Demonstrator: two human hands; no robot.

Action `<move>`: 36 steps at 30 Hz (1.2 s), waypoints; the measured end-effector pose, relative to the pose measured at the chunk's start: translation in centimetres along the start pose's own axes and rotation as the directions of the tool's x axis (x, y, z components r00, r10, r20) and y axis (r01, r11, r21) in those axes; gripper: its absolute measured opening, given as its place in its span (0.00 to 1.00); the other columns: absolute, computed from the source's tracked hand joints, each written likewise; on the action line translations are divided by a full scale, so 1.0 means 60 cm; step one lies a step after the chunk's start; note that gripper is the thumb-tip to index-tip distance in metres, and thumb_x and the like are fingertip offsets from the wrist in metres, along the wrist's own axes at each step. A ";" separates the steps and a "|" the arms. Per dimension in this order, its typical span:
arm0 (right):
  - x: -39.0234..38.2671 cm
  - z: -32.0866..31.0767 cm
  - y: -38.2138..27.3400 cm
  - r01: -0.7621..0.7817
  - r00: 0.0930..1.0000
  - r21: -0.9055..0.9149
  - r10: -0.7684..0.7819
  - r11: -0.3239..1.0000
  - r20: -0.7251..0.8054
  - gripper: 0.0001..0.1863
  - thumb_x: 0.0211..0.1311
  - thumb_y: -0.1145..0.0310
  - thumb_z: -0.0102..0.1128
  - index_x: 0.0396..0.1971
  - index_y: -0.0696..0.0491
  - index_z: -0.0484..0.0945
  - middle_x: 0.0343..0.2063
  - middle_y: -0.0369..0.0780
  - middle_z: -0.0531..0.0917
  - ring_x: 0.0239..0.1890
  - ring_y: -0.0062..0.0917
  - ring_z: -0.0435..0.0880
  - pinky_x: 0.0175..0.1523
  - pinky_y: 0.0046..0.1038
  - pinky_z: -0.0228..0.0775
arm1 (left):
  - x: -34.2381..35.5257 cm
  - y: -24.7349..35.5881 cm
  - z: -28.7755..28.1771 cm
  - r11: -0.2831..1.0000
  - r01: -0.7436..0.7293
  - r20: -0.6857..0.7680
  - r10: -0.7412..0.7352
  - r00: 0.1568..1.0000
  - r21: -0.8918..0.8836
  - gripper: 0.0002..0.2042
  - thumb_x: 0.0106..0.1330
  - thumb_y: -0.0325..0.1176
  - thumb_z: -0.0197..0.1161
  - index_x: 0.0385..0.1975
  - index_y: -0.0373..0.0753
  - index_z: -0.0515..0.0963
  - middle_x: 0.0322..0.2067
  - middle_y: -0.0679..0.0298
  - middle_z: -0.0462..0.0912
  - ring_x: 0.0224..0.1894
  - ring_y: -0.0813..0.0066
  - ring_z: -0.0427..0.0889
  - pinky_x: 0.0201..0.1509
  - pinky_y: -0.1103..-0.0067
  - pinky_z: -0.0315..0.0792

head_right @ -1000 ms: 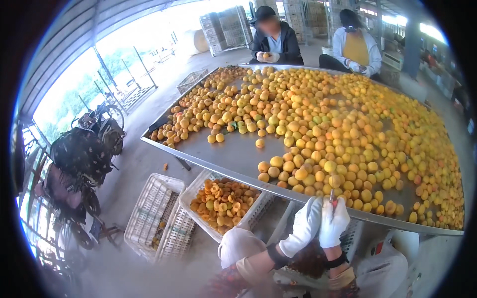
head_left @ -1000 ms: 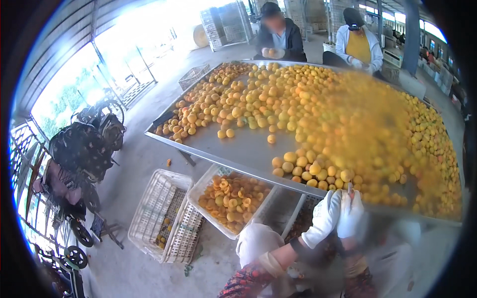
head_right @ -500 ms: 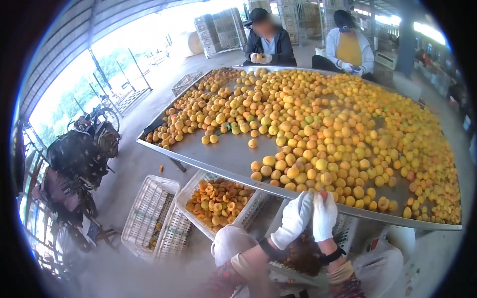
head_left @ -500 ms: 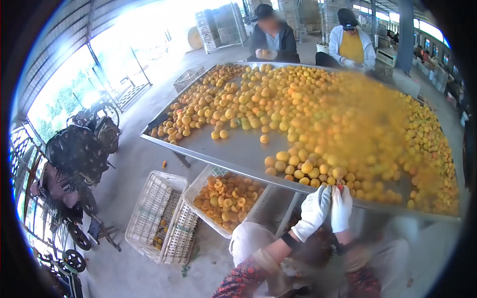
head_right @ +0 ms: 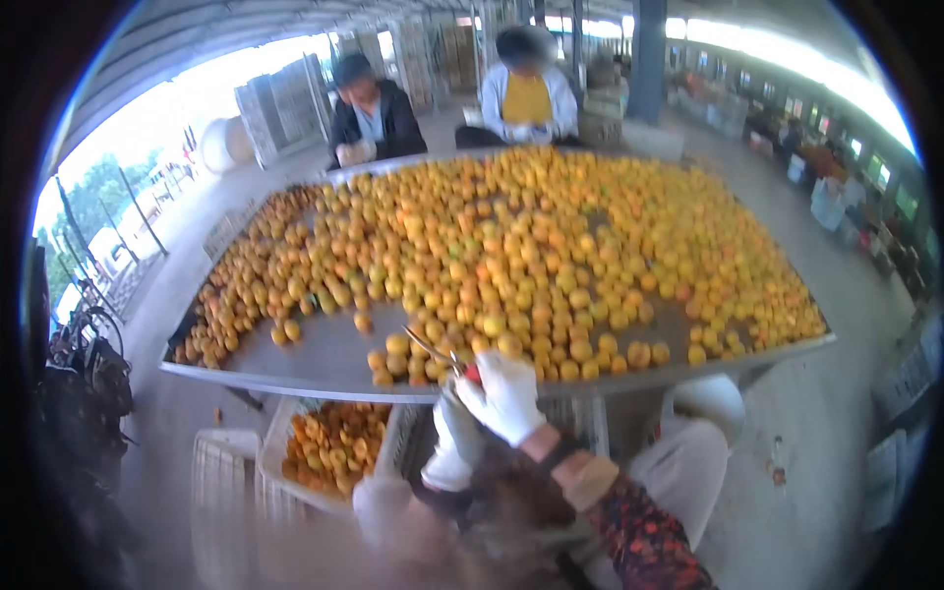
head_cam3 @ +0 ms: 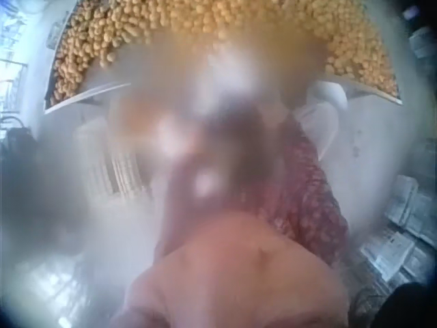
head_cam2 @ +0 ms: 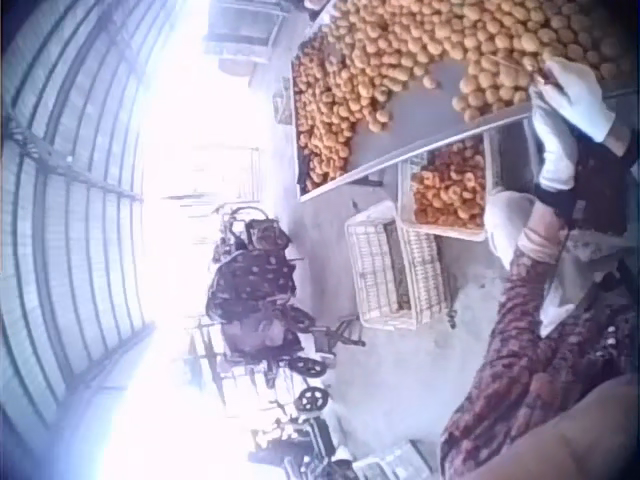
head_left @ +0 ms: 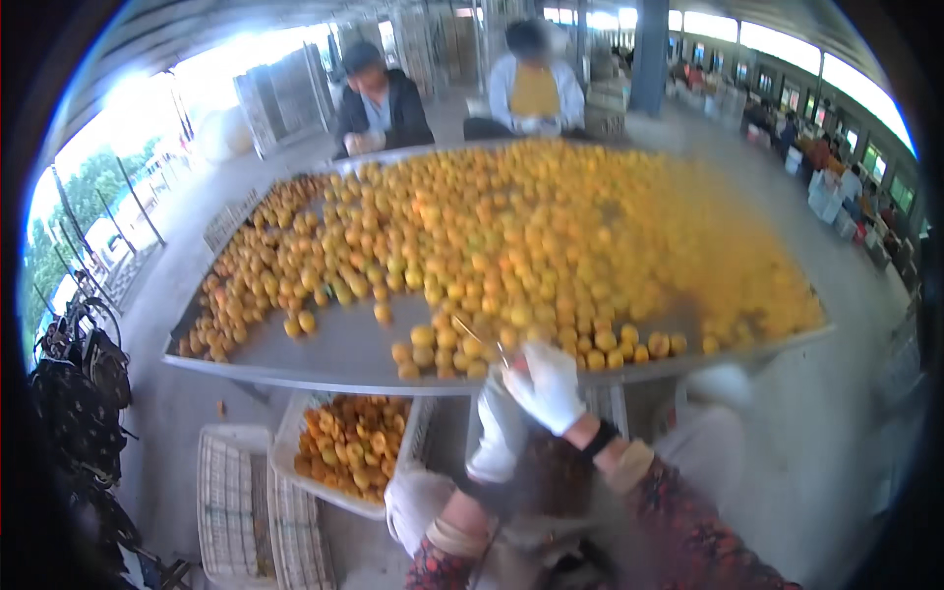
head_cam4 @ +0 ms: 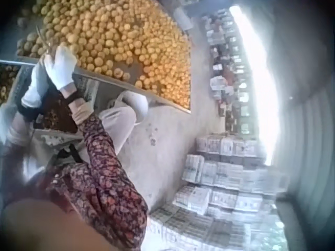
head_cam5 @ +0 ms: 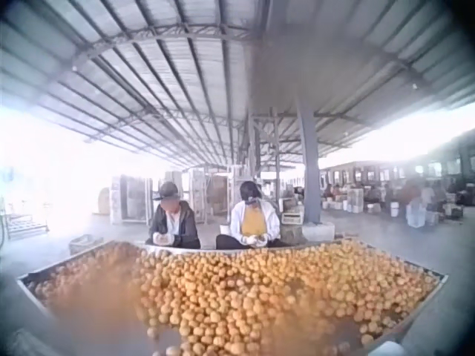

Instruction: Manually pitting apricots using a curved pitting knife at a processing table.

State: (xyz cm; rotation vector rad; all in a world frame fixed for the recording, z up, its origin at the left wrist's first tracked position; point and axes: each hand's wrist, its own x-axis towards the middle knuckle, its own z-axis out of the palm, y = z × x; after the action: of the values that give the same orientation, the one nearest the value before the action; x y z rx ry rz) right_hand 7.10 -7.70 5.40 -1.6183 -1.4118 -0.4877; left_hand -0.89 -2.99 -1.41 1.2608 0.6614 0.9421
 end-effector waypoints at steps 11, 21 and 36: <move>0.012 -0.026 -0.019 -0.672 0.569 0.735 0.571 -0.092 0.592 0.12 0.68 0.62 0.45 0.33 0.54 0.72 0.21 0.37 0.73 0.14 0.19 0.66 0.16 0.21 0.54 | -0.013 0.092 -0.062 0.686 0.363 0.425 -0.087 0.901 -0.631 0.20 0.75 0.44 0.36 0.42 0.33 0.71 0.18 0.63 0.72 0.18 0.74 0.69 0.24 0.82 0.65; 0.028 -0.002 -0.039 -0.375 0.622 0.803 0.517 -0.463 0.588 0.15 0.66 0.51 0.44 0.28 0.47 0.67 0.16 0.36 0.72 0.11 0.20 0.60 0.19 0.24 0.49 | -0.065 0.124 -0.070 0.979 0.123 0.071 -0.113 0.991 -0.162 0.27 0.75 0.51 0.33 0.37 0.34 0.73 0.22 0.60 0.77 0.22 0.74 0.74 0.29 0.81 0.70; 0.002 0.022 -0.038 -0.419 0.748 0.801 0.662 0.427 0.039 0.06 0.54 0.81 0.54 0.32 0.58 0.71 0.20 0.37 0.74 0.15 0.20 0.72 0.16 0.21 0.61 | -0.047 0.041 -0.040 0.988 0.149 0.026 -0.148 0.989 -0.036 0.12 0.72 0.43 0.50 0.32 0.41 0.72 0.25 0.68 0.75 0.28 0.79 0.76 0.34 0.80 0.74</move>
State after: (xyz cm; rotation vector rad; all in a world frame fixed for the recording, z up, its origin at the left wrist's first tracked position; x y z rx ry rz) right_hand 4.70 -6.70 5.66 -1.0940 -0.6058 0.2841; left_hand -4.85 -4.21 0.23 1.1704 0.7061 0.8127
